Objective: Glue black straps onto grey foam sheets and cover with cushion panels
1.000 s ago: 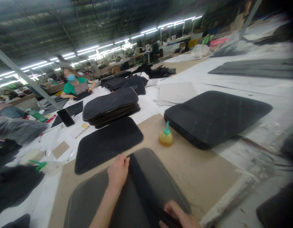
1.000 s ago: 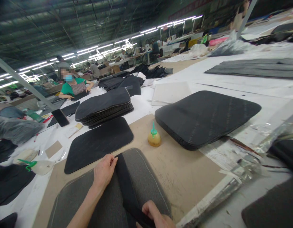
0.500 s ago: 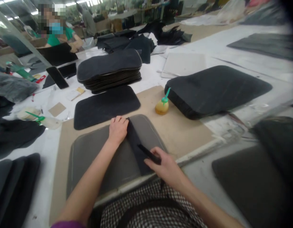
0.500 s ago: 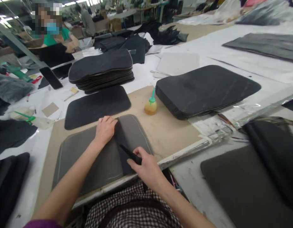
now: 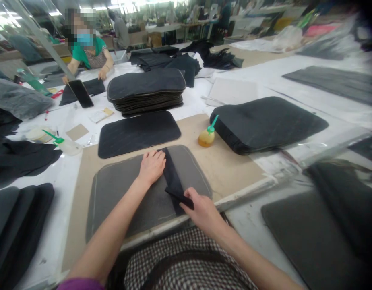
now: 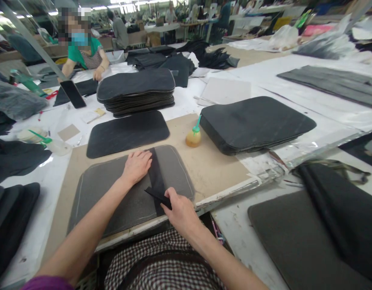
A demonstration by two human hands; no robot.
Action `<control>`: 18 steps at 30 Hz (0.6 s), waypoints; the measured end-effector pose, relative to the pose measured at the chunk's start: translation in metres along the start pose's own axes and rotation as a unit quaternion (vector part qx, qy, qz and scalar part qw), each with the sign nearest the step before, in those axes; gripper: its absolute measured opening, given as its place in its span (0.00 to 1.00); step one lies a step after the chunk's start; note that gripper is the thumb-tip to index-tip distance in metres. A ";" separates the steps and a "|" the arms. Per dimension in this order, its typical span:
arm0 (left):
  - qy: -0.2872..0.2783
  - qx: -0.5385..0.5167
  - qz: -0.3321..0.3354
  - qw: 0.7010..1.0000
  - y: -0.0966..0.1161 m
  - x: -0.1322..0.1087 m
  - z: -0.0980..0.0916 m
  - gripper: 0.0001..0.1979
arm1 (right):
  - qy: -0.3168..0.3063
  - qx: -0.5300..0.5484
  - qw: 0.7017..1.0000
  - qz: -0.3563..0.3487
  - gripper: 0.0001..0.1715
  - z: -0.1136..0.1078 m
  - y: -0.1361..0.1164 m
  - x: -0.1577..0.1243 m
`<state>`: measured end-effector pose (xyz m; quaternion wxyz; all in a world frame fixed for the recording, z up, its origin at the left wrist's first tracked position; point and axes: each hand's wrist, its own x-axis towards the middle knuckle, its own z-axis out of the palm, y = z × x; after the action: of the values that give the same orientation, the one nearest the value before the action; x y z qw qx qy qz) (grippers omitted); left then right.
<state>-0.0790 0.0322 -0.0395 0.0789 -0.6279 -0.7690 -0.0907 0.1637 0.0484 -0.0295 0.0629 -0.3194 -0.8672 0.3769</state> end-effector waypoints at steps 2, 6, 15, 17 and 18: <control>0.001 -0.001 0.000 1.000 0.000 -0.001 0.001 0.18 | -0.006 -0.011 1.000 -0.005 0.08 0.001 0.001 -0.001; 0.004 -0.005 0.000 1.000 0.000 -0.002 0.001 0.18 | 0.000 -0.033 0.999 -0.022 0.07 0.001 0.003 -0.002; -0.004 -0.030 -0.002 1.000 0.000 -0.003 0.004 0.20 | 0.016 -0.037 0.999 -0.027 0.05 0.003 0.006 -0.005; -0.003 -0.031 -0.008 0.999 0.002 -0.004 0.003 0.20 | 0.022 -0.074 0.996 -0.041 0.07 0.002 0.005 -0.007; -0.001 -0.029 -0.010 1.000 0.003 -0.004 0.003 0.20 | 0.027 -0.095 0.994 -0.050 0.09 0.001 0.004 -0.008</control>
<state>-0.0750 0.0295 -0.0430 0.0585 -0.6220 -0.7726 -0.1134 0.1718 0.0450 -0.0319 0.0744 -0.2905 -0.9120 0.2801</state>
